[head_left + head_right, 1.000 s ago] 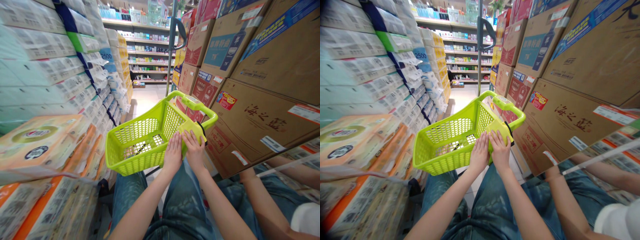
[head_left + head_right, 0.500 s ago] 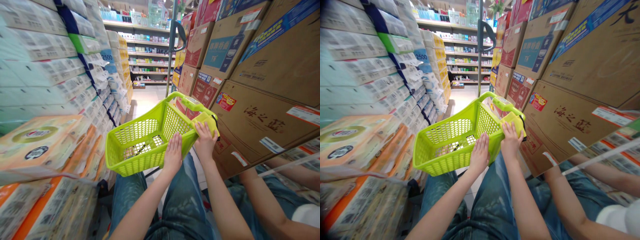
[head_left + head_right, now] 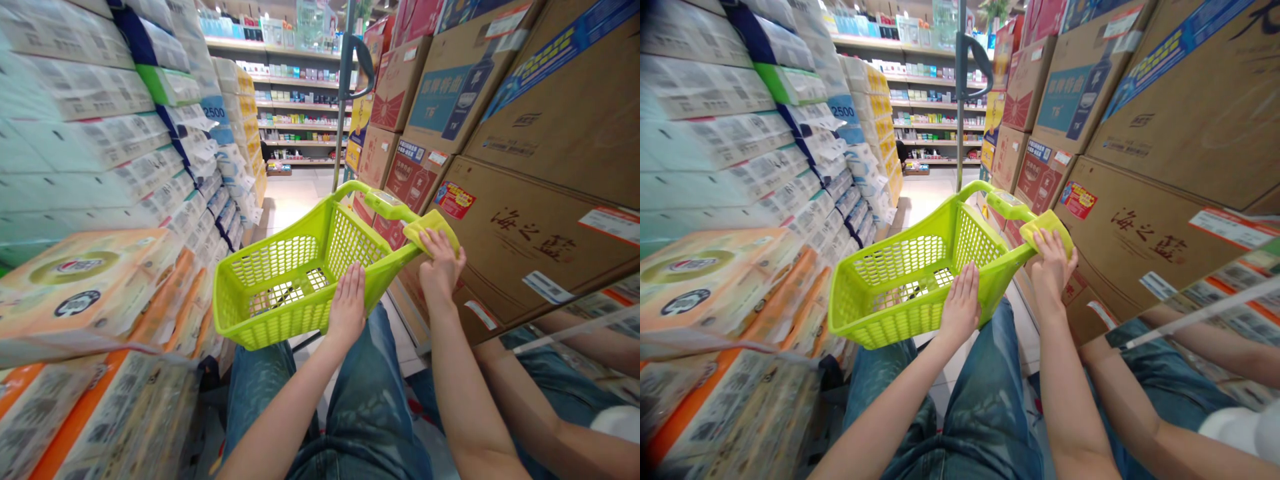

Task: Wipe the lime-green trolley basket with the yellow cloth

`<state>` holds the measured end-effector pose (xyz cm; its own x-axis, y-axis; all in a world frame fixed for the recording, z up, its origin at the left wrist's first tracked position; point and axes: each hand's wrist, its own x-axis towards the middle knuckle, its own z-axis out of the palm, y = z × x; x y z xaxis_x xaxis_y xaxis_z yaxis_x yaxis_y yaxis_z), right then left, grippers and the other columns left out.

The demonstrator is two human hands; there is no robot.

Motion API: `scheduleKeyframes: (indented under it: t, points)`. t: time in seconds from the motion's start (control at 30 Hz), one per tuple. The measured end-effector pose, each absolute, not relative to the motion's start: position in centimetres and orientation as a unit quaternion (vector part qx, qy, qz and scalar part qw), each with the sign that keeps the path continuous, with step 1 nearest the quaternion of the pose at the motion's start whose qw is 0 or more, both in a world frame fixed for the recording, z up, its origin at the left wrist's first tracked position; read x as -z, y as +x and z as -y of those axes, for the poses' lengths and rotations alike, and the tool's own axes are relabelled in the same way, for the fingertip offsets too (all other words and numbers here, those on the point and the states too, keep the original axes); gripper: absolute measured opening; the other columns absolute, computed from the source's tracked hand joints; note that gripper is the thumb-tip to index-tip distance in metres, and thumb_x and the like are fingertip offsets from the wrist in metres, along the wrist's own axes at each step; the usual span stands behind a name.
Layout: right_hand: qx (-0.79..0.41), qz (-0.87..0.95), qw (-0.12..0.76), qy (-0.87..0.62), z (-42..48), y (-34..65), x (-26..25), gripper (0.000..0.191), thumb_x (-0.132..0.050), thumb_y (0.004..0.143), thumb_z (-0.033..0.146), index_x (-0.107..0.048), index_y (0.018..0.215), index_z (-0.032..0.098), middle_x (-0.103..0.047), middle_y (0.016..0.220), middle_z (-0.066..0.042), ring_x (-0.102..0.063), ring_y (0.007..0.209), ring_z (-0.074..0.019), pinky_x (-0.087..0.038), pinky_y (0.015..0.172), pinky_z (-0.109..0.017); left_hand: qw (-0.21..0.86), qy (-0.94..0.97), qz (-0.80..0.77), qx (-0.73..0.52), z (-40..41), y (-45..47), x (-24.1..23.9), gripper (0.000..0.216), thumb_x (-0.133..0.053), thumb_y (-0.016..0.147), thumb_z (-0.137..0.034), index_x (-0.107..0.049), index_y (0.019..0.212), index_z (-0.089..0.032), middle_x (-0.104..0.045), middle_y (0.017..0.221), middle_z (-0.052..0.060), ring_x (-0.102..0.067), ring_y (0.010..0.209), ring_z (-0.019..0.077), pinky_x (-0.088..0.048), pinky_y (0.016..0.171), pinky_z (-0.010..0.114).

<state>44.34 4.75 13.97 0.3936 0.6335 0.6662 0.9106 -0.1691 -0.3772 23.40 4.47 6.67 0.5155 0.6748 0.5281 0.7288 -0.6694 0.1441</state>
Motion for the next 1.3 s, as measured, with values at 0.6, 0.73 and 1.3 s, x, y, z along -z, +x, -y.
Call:
scheduleKeyframes:
  t: [0.6, 0.73, 1.3]
  points:
    - [0.198, 0.605, 0.346, -0.689, -2.7, 40.4, -12.0, 0.062, -0.041, 0.079, 0.004, -0.059, 0.131, 0.03, -0.061, 0.14, -0.002, -0.045, 0.139, -0.0192, -0.008, 0.12, -0.058, 0.054, -0.871, 0.399, 0.281, -4.5, 23.2, -6.5, 0.089, -0.048, 0.077, -0.01, -0.008, 0.156, -0.004, -0.014, 0.165, 0.015, -0.008, 0.153, 0.0248, -0.024, 0.124, 0.043]
    - [0.196, 0.497, 0.398, -0.745, -4.7, 44.8, -13.9, 0.065, -0.04, 0.073, 0.007, -0.06, 0.131, 0.027, -0.056, 0.146, -0.004, -0.042, 0.142, -0.0218, -0.01, 0.119, -0.061, 0.057, -0.87, 0.404, 0.279, -4.6, 23.3, -6.5, 0.09, -0.049, 0.077, -0.011, -0.007, 0.156, -0.004, -0.013, 0.165, 0.015, -0.008, 0.153, 0.025, -0.022, 0.124, 0.043]
    - [0.208, 0.667, 0.292, -0.653, -1.5, 37.0, -9.9, 0.065, -0.042, 0.081, 0.002, -0.054, 0.137, 0.032, -0.061, 0.141, -0.001, -0.045, 0.139, -0.02, -0.007, 0.12, -0.057, 0.067, -0.868, 0.412, 0.271, -4.5, 23.4, -6.6, 0.085, -0.048, 0.08, -0.014, -0.01, 0.155, -0.003, -0.015, 0.165, 0.015, -0.008, 0.153, 0.0248, -0.022, 0.124, 0.042]
